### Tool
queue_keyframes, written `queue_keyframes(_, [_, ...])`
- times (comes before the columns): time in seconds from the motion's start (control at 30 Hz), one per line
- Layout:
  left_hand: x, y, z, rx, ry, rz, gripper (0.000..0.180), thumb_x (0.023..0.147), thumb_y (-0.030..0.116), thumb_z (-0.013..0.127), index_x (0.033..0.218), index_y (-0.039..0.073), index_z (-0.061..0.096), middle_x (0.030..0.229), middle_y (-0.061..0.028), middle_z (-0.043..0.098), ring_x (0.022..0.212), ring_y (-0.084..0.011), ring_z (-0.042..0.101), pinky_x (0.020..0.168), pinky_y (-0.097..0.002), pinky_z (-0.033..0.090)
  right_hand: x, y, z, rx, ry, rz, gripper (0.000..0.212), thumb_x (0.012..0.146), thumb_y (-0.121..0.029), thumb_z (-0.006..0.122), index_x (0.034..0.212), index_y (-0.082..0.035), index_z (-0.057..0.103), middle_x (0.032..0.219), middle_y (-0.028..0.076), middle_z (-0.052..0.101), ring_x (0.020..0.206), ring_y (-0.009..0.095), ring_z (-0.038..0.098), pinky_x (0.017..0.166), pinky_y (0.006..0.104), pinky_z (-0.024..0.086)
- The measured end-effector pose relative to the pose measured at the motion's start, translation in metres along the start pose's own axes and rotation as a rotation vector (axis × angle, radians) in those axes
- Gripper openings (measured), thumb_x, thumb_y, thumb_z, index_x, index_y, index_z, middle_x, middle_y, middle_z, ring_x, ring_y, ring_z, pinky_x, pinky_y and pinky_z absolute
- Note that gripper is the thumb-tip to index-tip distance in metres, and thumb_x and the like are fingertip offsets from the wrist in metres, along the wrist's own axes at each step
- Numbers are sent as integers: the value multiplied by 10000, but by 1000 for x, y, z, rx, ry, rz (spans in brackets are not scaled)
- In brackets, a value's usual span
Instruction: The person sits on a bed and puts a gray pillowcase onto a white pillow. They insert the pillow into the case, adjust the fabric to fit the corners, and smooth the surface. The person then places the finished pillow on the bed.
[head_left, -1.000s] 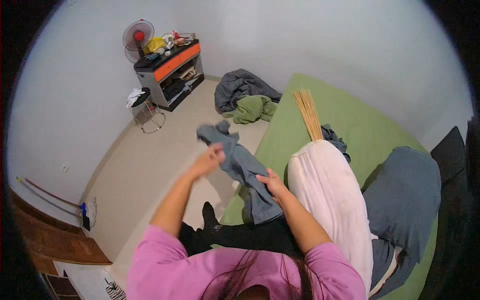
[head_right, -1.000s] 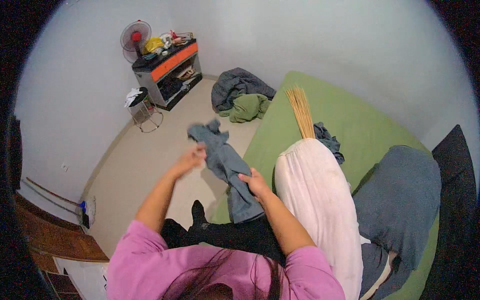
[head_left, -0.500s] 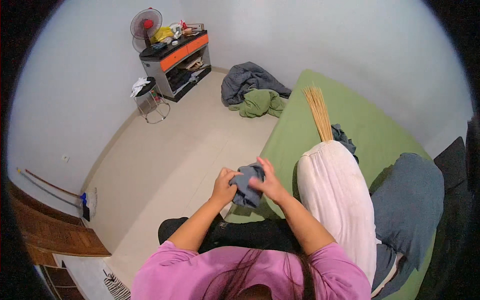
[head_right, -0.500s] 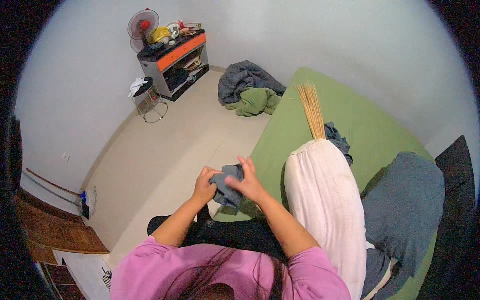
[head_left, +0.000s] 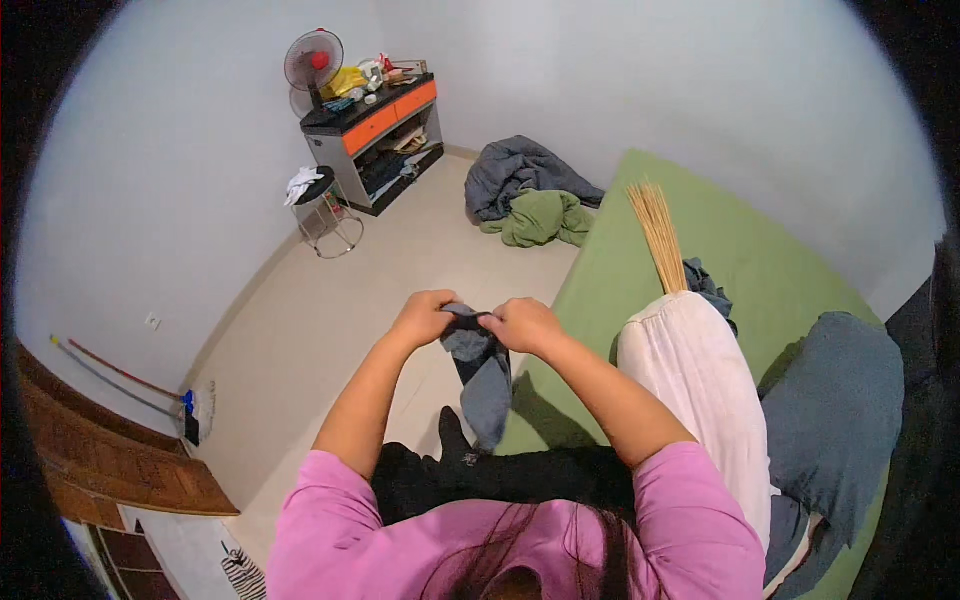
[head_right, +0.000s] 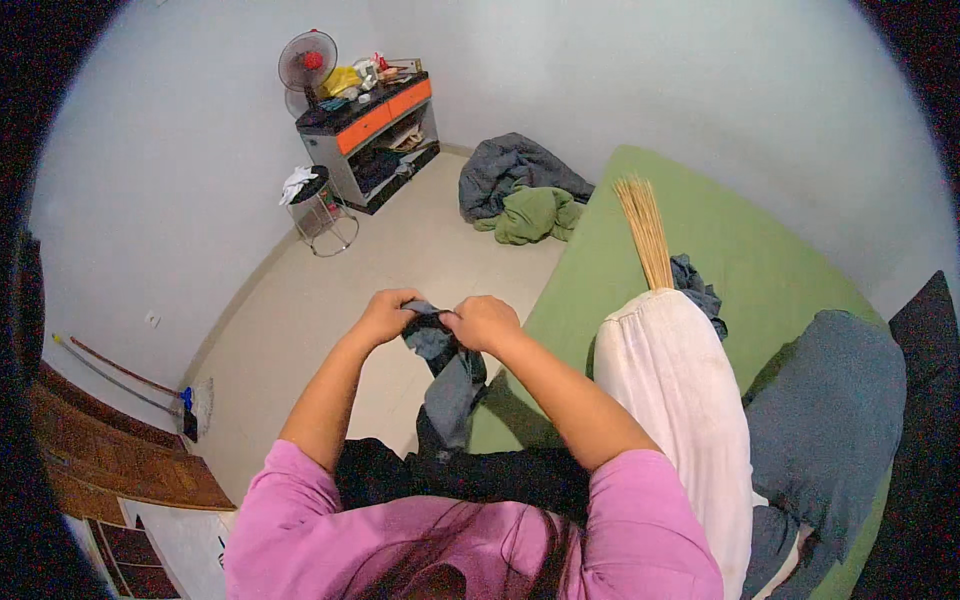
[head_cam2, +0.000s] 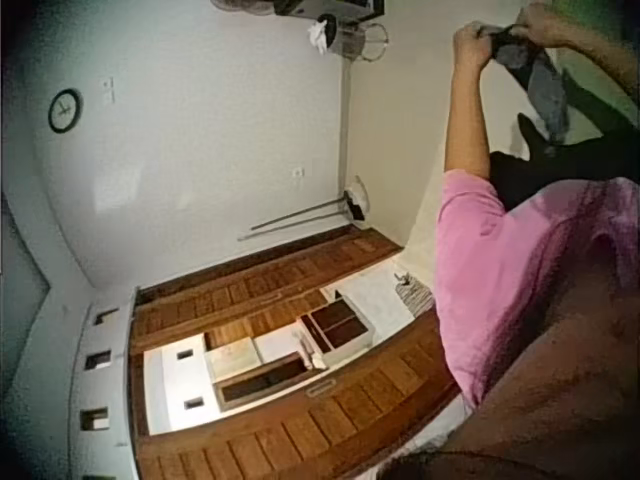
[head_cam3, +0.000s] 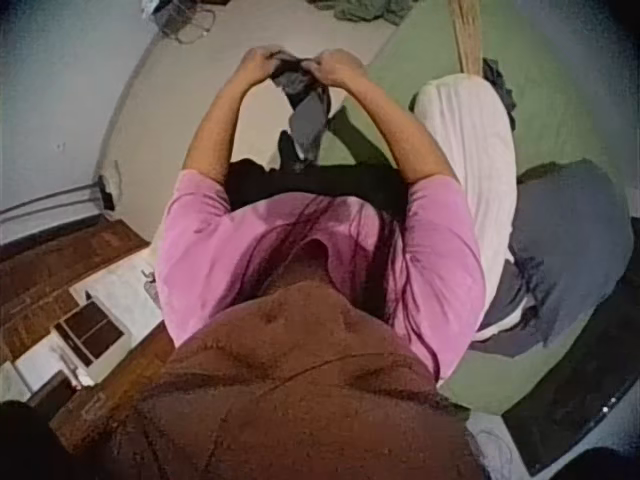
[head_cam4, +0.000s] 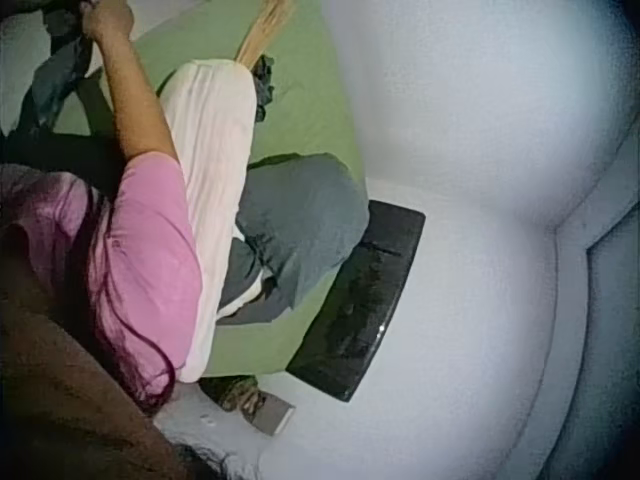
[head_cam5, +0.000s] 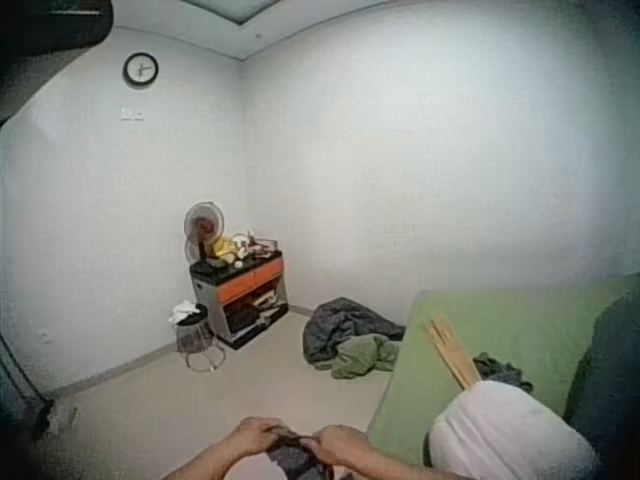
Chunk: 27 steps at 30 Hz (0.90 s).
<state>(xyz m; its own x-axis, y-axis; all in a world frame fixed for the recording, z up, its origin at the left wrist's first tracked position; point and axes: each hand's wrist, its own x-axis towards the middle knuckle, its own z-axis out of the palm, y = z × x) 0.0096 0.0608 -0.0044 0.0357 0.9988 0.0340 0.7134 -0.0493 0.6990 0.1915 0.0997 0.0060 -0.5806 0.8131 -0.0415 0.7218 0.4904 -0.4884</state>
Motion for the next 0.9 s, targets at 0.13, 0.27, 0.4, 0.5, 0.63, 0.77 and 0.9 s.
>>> queue_keyframes(0.13, [2, 11, 0, -763, -12, -70, 79, 763, 34, 530, 823, 39, 581, 742, 7, 575, 667, -90, 519, 604, -231, 426, 18, -1, 11, -57, 191, -31, 208, 741, -193, 507, 745, -24, 626, 791, 184, 607, 777, 332, 588, 697, 438, 463])
queue_keyframes(0.27, [-1, 9, -30, -308, -195, -74, 94, 726, 62, 546, 799, 34, 599, 690, -63, 588, 645, -104, 551, 592, -261, 447, 37, 46, 34, -224, 232, 86, 151, 702, -138, 526, 738, -30, 624, 785, 187, 610, 766, 334, 594, 685, 433, 474])
queue_keyframes(0.4, [6, -79, -73, 724, -383, -253, 160, 671, 52, 532, 803, 54, 623, 664, -140, 597, 667, -201, 592, 584, -317, 467, 52, 85, 2, -410, -284, 189, 118, 692, -68, 524, 741, -38, 628, 786, 180, 611, 777, 334, 600, 685, 415, 479])
queue_keyframes(0.5, [23, -71, -108, 529, -166, -516, 215, 675, 12, 477, 834, 51, 616, 718, -150, 603, 695, -235, 591, 563, -327, 470, 63, 36, -48, -384, 90, 131, 218, 712, -19, 476, 872, -32, 623, 797, 197, 608, 781, 340, 596, 688, 405, 475])
queue_keyframes(0.63, [12, -21, -142, -268, 992, 244, 342, 669, -92, 384, 927, 29, 573, 943, -116, 574, 879, -188, 540, 740, -279, 440, 51, -26, -102, 89, 1128, -470, 387, 712, -13, 456, 1089, -57, 528, 851, 203, 598, 810, 331, 590, 690, 421, 469])
queue_keyframes(0.77, [-9, -89, -62, 261, 406, 154, 301, 731, -50, 398, 961, 35, 573, 1001, -121, 582, 909, -207, 544, 822, -326, 415, 29, 13, -24, -391, 83, -266, 343, 713, -25, 483, 1051, -32, 547, 966, 199, 588, 912, 312, 575, 711, 417, 472])
queue_keyframes(0.9, [-14, -117, -24, -826, 66, -370, 205, 769, -15, 429, 940, -5, 542, 902, -113, 599, 854, -198, 574, 770, -340, 474, 31, 125, -6, 539, -285, 384, 216, 750, 20, 443, 930, 35, 560, 729, 154, 589, 521, 224, 598, 443, 342, 493])
